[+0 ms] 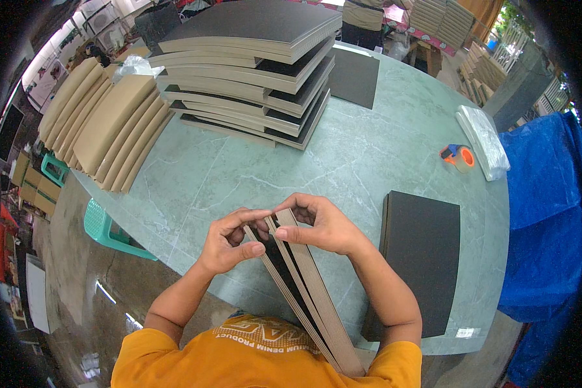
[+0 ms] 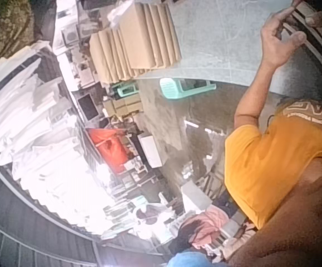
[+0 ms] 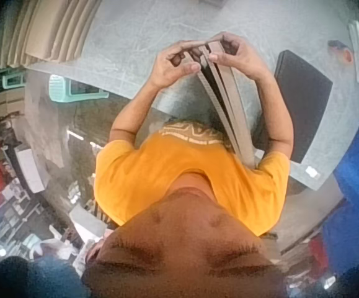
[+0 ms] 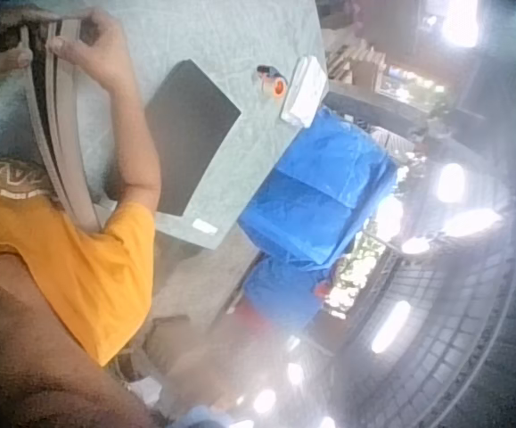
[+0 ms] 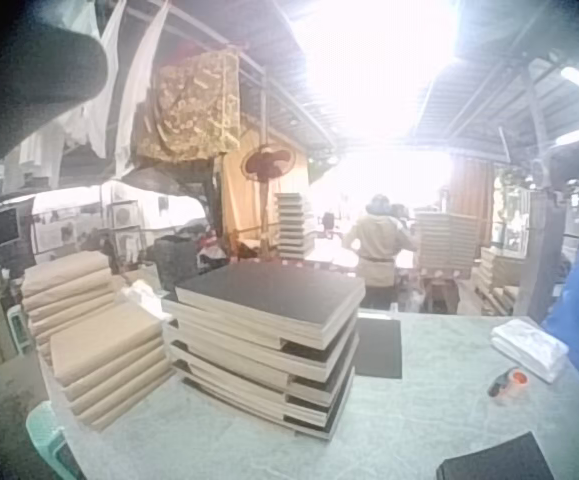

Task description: The person stacks grey boards onto a central pile on a table. The person picks up individual boards from one pile and aligns them carefully with the growing stack, ensuring the edges are flush.

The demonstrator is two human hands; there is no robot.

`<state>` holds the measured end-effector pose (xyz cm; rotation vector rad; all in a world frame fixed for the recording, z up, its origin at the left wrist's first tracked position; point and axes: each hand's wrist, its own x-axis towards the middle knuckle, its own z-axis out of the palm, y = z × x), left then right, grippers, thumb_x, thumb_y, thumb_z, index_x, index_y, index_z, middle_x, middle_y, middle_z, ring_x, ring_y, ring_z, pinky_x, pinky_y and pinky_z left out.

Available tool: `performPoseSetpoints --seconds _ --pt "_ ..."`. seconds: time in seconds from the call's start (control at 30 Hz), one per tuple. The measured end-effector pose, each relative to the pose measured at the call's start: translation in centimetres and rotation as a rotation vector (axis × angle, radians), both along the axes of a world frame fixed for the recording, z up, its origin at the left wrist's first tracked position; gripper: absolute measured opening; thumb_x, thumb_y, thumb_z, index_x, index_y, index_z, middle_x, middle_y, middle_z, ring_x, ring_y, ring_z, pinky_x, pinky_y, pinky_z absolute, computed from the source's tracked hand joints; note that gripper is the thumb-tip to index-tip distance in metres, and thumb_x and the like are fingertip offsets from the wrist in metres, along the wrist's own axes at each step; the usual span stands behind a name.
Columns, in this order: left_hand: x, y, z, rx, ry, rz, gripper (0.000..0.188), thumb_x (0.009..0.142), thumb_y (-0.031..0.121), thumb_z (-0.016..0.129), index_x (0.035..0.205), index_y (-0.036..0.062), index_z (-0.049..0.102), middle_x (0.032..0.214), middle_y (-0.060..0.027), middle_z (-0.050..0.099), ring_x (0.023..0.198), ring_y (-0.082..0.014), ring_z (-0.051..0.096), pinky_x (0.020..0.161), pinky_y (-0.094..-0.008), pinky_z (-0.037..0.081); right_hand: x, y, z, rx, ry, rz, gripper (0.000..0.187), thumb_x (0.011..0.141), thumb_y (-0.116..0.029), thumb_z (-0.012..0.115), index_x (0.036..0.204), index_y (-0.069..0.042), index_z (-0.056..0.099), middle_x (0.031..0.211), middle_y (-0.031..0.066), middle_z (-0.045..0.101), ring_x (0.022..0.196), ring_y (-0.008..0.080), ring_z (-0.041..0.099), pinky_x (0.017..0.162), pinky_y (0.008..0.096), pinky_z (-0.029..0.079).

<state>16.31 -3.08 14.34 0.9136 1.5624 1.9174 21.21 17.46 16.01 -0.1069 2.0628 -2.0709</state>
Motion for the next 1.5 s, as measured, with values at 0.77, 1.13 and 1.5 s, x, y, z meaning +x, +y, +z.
performPoseSetpoints --seconds 0.77,1.13,1.5 --pt "0.4 0.8 0.4 -0.083 0.061 0.067 0.043 0.076 0.01 0.066 0.117 0.0064 0.054 0.093 -0.0051 0.055 0.081 -0.0094 0.051 0.065 -0.0192 0.041 0.1 0.5 0.2 0.016 -0.013 0.024 0.039 0.075 -0.027 0.069 0.101 0.0 0.057 0.081 0.0012 0.058 0.073 0.007 0.052 0.068 0.0227 0.043" --pt "0.2 0.6 0.0 -0.14 0.095 0.087 0.043 0.075 0.014 0.067 0.116 0.0079 0.055 0.092 -0.0037 0.056 0.079 -0.0067 0.052 0.057 -0.0159 0.036 0.1 0.7 -0.2 -0.041 0.014 0.001 0.034 0.076 -0.019 0.067 0.103 0.0 0.057 0.083 0.0032 0.059 0.074 0.0074 0.054 0.068 0.0218 0.044" --pt "0.3 0.6 0.1 -0.114 0.013 0.072 0.041 0.075 0.014 0.068 0.112 0.0044 0.055 0.093 -0.0046 0.055 0.083 -0.0088 0.052 0.064 -0.0175 0.039 0.1 1.0 -0.3 -0.067 -0.009 -0.01 0.033 0.075 -0.019 0.068 0.101 -0.002 0.059 0.08 0.0015 0.057 0.073 0.0075 0.053 0.067 0.0223 0.044"
